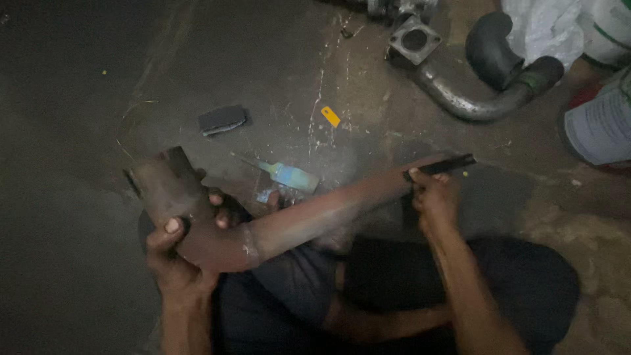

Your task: The person sits on the floor and scrubs a curved metal exhaust pipe with a wire brush and a yellow scraper. They then pick up a long straight metal pipe and scrub its surface with the same tools, rotating the pipe to clean different sections.

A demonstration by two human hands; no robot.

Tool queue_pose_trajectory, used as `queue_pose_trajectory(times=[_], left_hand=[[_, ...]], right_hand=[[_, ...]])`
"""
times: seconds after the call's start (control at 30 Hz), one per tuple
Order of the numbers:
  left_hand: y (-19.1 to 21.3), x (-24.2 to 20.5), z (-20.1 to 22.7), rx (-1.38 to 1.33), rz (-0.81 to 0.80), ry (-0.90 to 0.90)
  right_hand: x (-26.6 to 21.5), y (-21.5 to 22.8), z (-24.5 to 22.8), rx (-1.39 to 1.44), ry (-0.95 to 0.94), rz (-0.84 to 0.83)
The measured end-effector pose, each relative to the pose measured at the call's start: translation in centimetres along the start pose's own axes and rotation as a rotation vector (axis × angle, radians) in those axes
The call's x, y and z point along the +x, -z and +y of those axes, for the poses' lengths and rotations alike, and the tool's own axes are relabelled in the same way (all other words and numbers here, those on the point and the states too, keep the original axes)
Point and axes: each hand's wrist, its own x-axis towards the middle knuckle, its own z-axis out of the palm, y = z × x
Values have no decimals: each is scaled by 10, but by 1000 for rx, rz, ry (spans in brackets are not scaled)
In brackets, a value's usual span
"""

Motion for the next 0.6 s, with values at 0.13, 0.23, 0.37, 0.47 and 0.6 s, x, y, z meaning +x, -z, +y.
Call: queue_pose_trajectory(times=[0.13,0.23,0.37,0.47,0.6], left_hand=[[1,-1,-3,36,8,-14],[-1,-2,-5,-42,-5,-3],[-2,-1,-4,-19,21,14],[-3,4,-5,-38,14,21],[-1,5,-7,-13,8,47]], right_hand=[[11,11,1,-76,10,1],[0,0,12,-64,-34,64],[5,4,3,-74,-99,77],[-2,-7,-3,-82,-100,81],[-30,-14,-5,-87,-53,12]])
